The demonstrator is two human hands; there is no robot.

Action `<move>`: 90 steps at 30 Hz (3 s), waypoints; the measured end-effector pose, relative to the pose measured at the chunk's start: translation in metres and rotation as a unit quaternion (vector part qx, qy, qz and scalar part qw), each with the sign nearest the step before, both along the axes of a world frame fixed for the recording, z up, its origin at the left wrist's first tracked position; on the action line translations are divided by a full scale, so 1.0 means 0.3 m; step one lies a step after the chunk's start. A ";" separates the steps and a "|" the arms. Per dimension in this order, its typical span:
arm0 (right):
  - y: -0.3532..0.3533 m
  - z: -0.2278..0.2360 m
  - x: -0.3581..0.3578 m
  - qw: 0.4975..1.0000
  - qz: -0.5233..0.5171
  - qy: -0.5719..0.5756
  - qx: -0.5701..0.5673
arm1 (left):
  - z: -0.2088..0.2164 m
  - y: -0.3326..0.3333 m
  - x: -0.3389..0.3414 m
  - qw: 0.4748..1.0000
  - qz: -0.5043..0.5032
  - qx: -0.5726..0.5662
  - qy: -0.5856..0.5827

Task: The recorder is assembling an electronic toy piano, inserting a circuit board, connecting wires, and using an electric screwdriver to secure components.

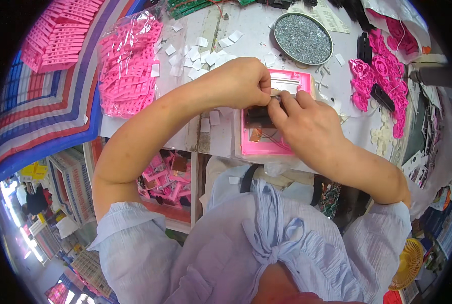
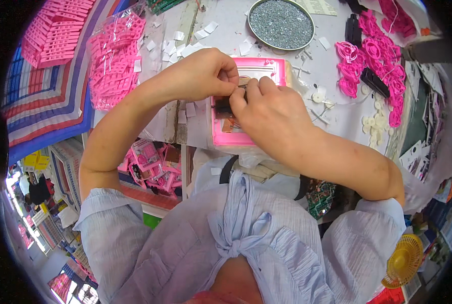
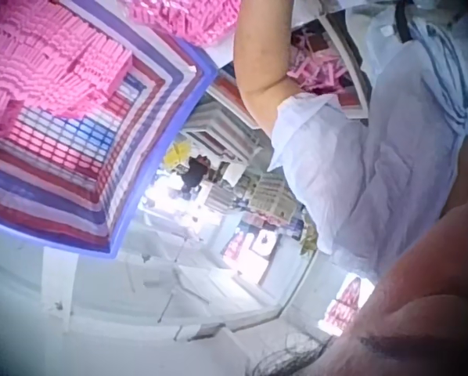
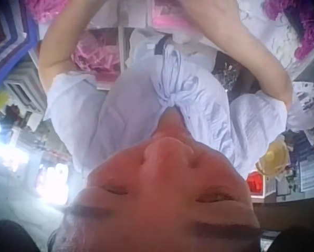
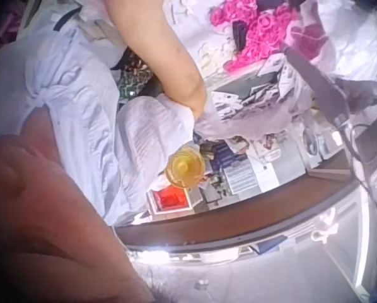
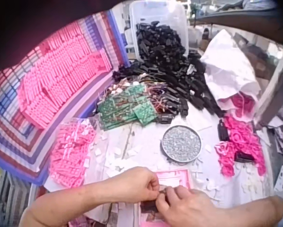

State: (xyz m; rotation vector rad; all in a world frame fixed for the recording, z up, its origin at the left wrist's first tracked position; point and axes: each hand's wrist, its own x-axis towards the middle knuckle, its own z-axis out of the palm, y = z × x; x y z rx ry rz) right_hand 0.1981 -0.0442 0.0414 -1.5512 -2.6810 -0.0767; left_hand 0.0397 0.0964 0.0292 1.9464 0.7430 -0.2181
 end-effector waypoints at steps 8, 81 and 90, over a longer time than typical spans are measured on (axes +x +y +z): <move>0.011 0.199 0.151 0.966 0.011 0.251 0.053 | -0.005 0.038 -0.019 0.998 -0.033 0.034 -0.040; 0.132 -0.048 -0.021 0.683 0.076 0.727 -0.009 | -0.194 -0.282 -0.141 0.855 0.125 0.452 -0.222; 0.123 -0.063 -0.026 0.723 0.073 0.687 -0.012 | -0.205 -0.275 -0.133 0.847 0.122 0.452 -0.252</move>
